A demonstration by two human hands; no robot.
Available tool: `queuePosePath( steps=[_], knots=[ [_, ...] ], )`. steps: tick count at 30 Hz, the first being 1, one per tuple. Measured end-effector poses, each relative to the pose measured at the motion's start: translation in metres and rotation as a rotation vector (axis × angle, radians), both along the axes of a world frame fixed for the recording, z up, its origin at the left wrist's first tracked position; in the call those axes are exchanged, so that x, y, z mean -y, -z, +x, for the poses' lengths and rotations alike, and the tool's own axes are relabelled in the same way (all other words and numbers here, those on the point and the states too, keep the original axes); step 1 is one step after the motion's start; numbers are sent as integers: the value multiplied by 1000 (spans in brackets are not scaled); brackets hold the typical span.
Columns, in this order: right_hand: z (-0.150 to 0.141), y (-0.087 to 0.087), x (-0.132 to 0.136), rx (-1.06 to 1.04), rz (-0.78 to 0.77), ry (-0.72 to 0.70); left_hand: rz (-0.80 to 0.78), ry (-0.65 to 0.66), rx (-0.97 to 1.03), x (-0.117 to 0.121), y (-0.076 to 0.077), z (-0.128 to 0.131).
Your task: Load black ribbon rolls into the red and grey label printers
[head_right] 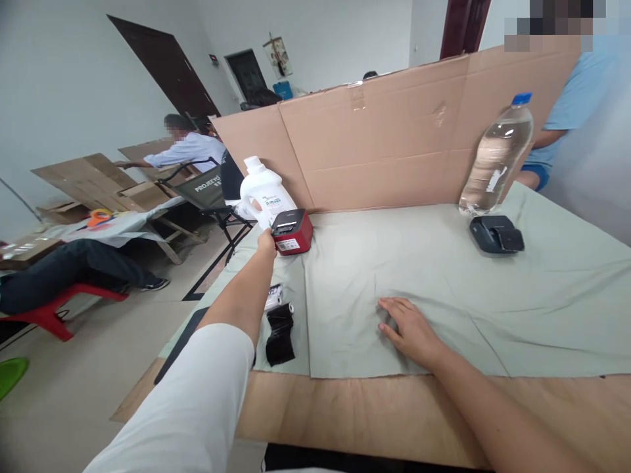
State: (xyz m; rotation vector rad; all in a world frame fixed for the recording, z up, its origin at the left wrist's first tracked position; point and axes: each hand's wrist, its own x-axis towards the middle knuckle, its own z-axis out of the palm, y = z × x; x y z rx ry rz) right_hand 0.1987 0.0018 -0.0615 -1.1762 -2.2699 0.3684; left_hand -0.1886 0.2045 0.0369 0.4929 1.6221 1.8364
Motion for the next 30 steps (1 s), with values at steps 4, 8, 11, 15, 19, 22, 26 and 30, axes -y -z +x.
queuePosePath(
  steps=[4,8,11,15,19,22,26,30],
  knots=[
    [-2,2,1,18,15,7,-32,-180,-177,13,-4,7],
    [-2,2,-2,36,30,2,6,-155,-457,42,11,59],
    [-3,2,-1,53,41,-14,101,203,-559,83,44,118],
    [-7,0,14,91,28,16,188,518,-537,148,91,177],
    [4,-10,14,134,-2,-142,158,617,-569,182,109,190],
    [36,-29,-29,173,40,-51,135,683,-641,184,107,189],
    [106,-60,-113,234,162,585,153,756,-795,180,103,192],
    [171,-67,-156,210,-1,1040,153,793,-878,181,100,194]
  ],
)
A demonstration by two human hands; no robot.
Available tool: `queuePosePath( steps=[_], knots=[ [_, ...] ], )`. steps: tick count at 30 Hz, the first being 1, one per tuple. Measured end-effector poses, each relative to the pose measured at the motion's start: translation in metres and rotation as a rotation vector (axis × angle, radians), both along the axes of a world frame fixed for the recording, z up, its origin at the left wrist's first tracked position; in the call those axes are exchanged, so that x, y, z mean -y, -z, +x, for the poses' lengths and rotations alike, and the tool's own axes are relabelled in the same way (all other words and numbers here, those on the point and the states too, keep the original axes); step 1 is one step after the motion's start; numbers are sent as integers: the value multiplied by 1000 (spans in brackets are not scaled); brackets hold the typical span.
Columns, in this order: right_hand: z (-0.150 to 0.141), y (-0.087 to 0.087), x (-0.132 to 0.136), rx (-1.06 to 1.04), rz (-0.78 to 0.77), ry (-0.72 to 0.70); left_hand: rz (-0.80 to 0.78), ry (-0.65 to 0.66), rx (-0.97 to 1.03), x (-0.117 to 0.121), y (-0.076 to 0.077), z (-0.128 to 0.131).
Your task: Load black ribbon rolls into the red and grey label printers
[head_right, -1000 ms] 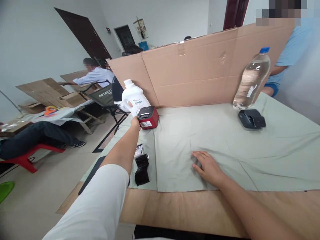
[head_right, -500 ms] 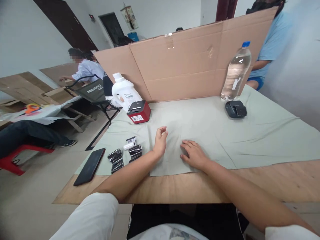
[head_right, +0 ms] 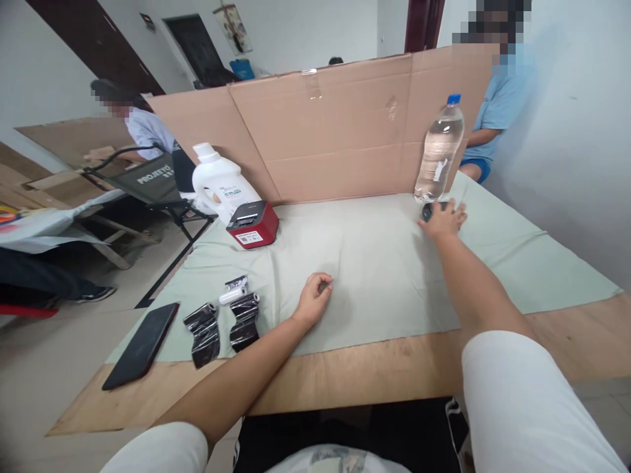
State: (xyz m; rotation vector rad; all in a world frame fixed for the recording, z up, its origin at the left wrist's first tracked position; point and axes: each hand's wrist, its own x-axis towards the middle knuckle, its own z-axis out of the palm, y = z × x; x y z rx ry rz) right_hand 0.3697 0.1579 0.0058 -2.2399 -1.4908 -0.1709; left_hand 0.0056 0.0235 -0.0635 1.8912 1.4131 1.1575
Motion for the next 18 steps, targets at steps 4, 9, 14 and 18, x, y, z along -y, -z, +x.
queuePosePath(
  steps=[4,9,14,18],
  knots=[
    [24,13,0,-212,-126,119,-18,12,-63,2,-6,1],
    [2,13,12,-285,-100,154,-46,24,-100,4,-12,2],
    [-62,5,49,-351,11,-214,-123,60,237,3,-10,1],
    [-136,12,108,-335,157,-646,-328,190,684,7,-16,-1]
  ],
)
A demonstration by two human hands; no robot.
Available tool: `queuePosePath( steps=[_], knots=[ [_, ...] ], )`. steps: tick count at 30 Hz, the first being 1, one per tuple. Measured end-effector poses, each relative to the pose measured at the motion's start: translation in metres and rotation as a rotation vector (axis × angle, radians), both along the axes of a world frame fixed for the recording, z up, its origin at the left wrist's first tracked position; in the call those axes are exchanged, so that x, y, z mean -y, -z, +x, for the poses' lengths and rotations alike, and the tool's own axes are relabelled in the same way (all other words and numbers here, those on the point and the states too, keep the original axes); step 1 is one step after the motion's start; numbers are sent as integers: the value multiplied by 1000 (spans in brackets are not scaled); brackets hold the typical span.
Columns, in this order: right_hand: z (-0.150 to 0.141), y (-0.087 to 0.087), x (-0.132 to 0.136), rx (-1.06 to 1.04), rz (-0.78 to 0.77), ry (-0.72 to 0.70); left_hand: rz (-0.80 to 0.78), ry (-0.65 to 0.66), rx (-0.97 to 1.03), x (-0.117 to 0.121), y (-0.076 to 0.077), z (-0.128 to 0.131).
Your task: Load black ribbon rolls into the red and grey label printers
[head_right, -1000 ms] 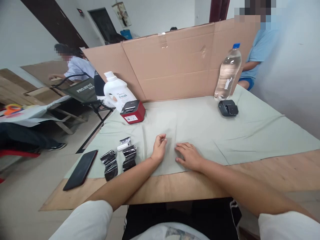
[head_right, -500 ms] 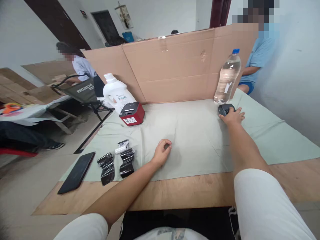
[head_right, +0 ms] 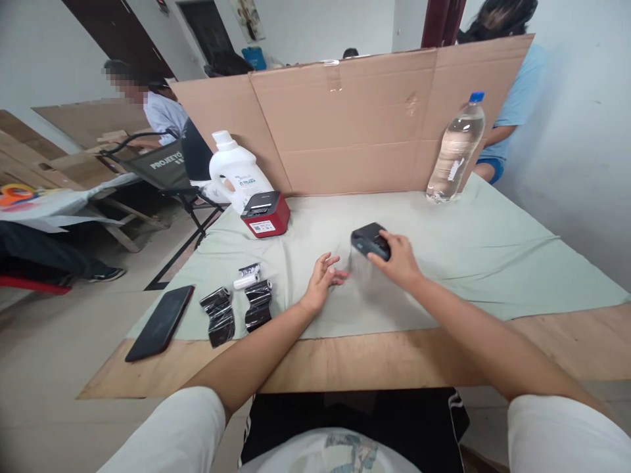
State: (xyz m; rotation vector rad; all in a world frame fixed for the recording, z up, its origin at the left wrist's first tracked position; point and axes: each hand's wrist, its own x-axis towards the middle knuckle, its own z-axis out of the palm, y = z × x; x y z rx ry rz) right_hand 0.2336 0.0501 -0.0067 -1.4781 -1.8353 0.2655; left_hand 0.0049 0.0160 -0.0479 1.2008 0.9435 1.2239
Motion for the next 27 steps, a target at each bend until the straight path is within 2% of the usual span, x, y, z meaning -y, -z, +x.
queuePosePath(
  steps=[2,4,6,8,11,14,19,21,25,27],
  knots=[
    [-36,7,33,26,61,-78,-98,82,185,5,-6,-1],
    [-64,12,61,33,81,-98,-154,106,291,10,-13,-4],
    [-79,14,79,8,67,-142,-146,61,298,12,-19,-9],
    [-83,12,86,-61,54,-209,-89,14,250,10,-23,-14],
    [-75,9,78,-272,26,-253,-7,15,161,6,-26,-18],
    [-66,18,65,-483,-75,-234,74,58,30,5,-22,-17],
    [-61,42,58,-548,-255,-297,187,77,-180,7,-11,-11],
    [-59,45,56,-586,-281,-275,118,130,-153,6,-9,-12],
    [-55,45,50,-723,-381,-267,-159,275,64,-1,-9,-18],
    [-54,44,48,-750,-404,-274,-213,286,123,-3,-10,-20]
  ],
)
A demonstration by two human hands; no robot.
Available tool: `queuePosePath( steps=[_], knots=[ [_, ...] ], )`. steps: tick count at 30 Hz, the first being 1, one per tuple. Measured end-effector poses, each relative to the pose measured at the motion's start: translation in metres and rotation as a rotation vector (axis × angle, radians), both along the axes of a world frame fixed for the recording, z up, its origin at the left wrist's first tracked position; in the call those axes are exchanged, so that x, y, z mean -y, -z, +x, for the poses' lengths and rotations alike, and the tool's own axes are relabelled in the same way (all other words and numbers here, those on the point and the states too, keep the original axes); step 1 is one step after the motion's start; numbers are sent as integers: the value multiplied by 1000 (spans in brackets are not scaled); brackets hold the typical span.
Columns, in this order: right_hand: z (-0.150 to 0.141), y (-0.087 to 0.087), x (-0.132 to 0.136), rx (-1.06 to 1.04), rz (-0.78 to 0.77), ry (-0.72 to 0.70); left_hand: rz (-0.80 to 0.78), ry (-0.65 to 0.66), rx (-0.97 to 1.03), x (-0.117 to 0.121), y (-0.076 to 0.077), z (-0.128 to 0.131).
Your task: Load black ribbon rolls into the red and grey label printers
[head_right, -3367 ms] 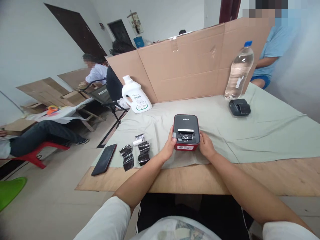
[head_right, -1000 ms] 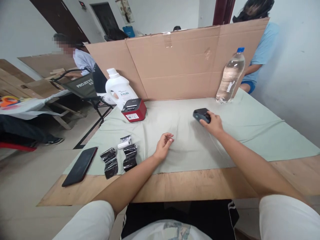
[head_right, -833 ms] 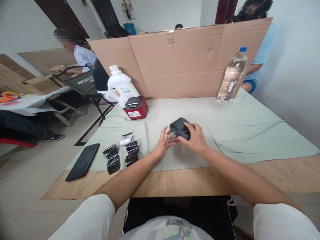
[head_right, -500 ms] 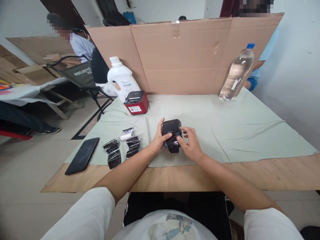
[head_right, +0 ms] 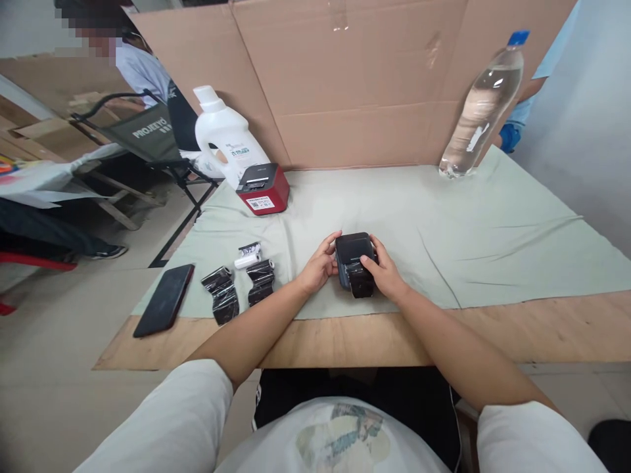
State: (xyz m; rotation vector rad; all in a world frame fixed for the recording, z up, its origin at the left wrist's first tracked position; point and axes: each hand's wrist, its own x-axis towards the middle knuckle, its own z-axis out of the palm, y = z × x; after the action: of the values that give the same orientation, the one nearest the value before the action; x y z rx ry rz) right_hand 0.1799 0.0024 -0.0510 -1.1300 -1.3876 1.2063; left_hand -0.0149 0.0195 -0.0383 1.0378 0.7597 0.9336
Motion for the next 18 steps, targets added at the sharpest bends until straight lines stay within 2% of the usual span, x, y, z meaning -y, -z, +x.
queuePosePath(
  steps=[10,14,18],
  knots=[
    [3,3,1,72,42,-4,-46,1,30,-4,-3,-3],
    [11,-1,-3,70,92,-99,-44,-27,30,-3,-6,-3],
    [20,-7,-8,43,50,-196,-52,-26,20,-3,-8,-3]
  ],
)
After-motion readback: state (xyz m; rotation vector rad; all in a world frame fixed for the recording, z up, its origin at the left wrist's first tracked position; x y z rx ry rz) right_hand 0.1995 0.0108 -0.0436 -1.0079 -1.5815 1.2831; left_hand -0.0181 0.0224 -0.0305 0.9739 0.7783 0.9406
